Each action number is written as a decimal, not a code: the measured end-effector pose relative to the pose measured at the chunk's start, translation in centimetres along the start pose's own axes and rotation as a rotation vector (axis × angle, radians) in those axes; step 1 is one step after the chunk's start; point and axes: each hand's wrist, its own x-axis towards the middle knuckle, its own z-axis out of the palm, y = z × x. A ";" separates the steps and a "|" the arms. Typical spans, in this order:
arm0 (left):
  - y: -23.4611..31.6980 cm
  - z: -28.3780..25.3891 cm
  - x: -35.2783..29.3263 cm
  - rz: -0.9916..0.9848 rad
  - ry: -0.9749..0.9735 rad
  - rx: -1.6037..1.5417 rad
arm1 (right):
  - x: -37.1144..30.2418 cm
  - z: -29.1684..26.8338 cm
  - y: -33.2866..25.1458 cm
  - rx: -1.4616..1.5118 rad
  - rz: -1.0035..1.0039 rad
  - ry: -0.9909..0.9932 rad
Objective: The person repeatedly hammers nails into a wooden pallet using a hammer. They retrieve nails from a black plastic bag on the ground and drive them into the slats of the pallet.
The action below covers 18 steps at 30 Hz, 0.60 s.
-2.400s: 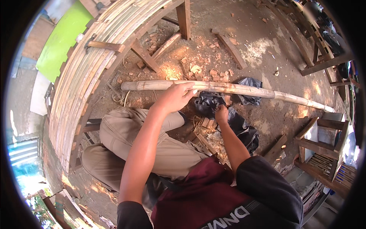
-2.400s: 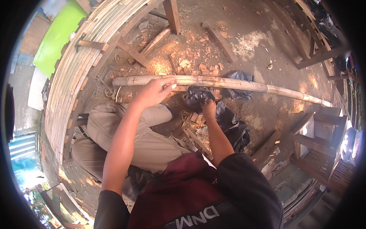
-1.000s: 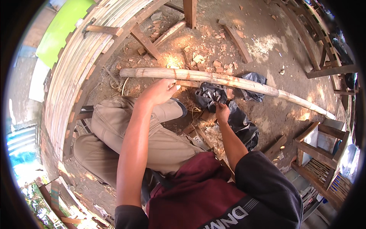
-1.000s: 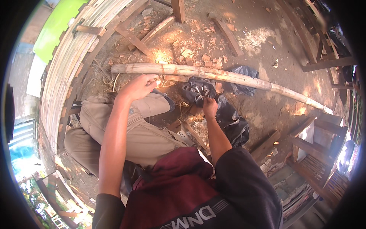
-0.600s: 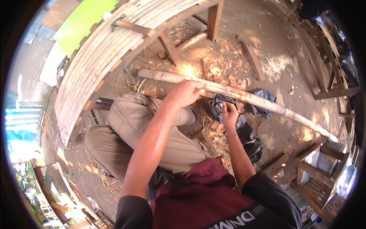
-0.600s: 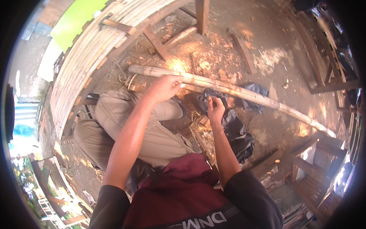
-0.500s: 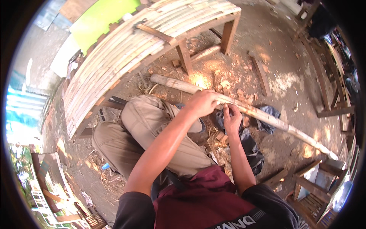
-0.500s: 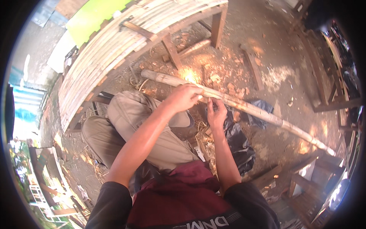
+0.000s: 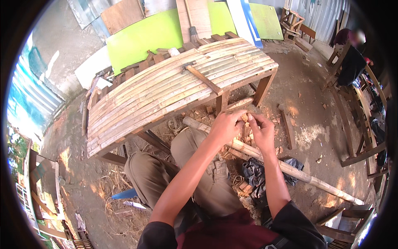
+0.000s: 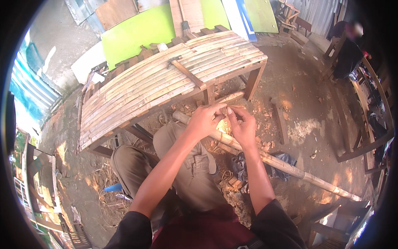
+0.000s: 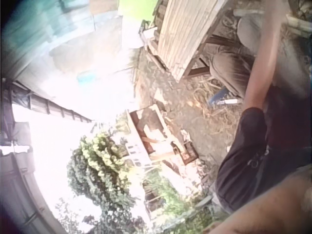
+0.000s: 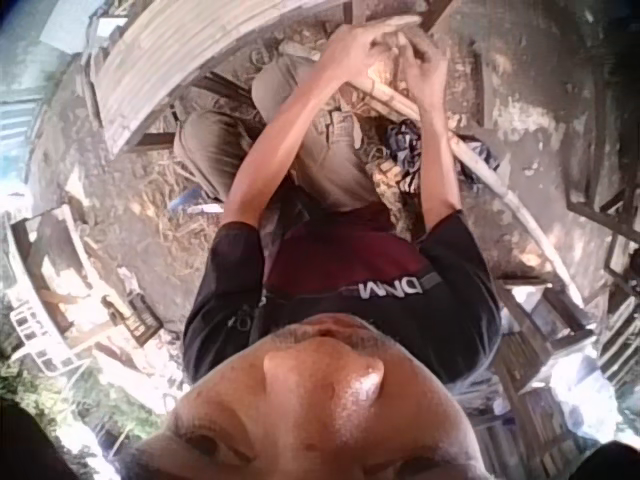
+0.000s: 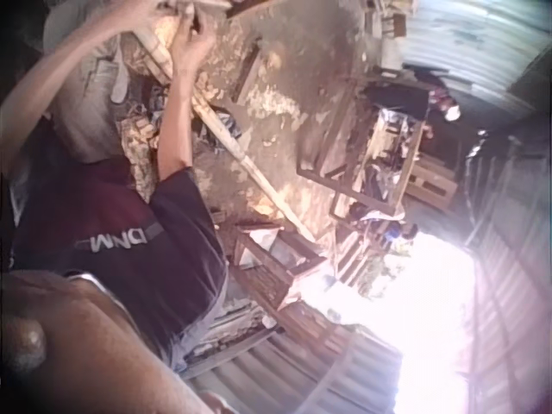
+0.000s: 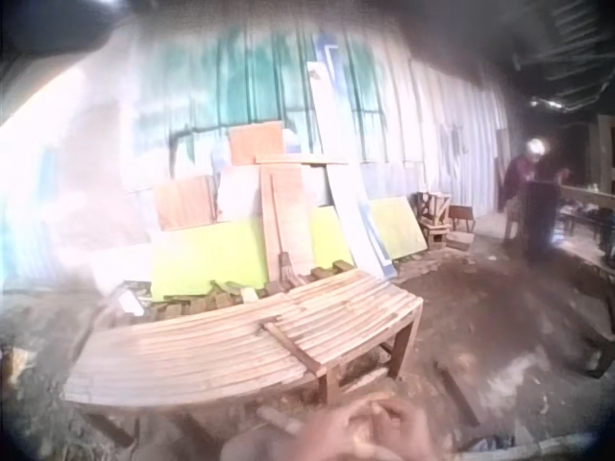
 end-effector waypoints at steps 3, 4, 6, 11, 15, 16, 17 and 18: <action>-0.5 -4.8 0.3 0.031 0.078 0.042 | 4.2 3.2 -1.4 0.172 0.015 0.020; -0.7 -6.4 0.6 0.024 0.097 0.036 | 5.9 4.4 -1.9 0.113 -0.008 -0.004; -1.6 -8.9 1.7 -0.060 0.132 -0.078 | 9.0 6.9 -3.1 -0.025 -0.050 -0.039; -6.6 -13.9 2.7 -0.250 0.377 -0.637 | 14.3 17.0 -1.0 -0.583 -0.365 -0.127; -8.0 -14.4 4.4 -0.382 0.511 -0.898 | 17.3 19.9 1.5 -0.912 -0.229 -0.394; -8.1 -14.3 4.8 -0.406 0.538 -0.900 | 17.9 20.4 1.6 -0.932 -0.193 -0.456; -8.9 -14.0 5.2 -0.425 0.539 -0.916 | 18.0 20.5 1.9 -0.861 -0.164 -0.449; -9.1 -13.9 5.5 -0.426 0.528 -0.915 | 18.3 20.6 2.0 -0.817 -0.132 -0.465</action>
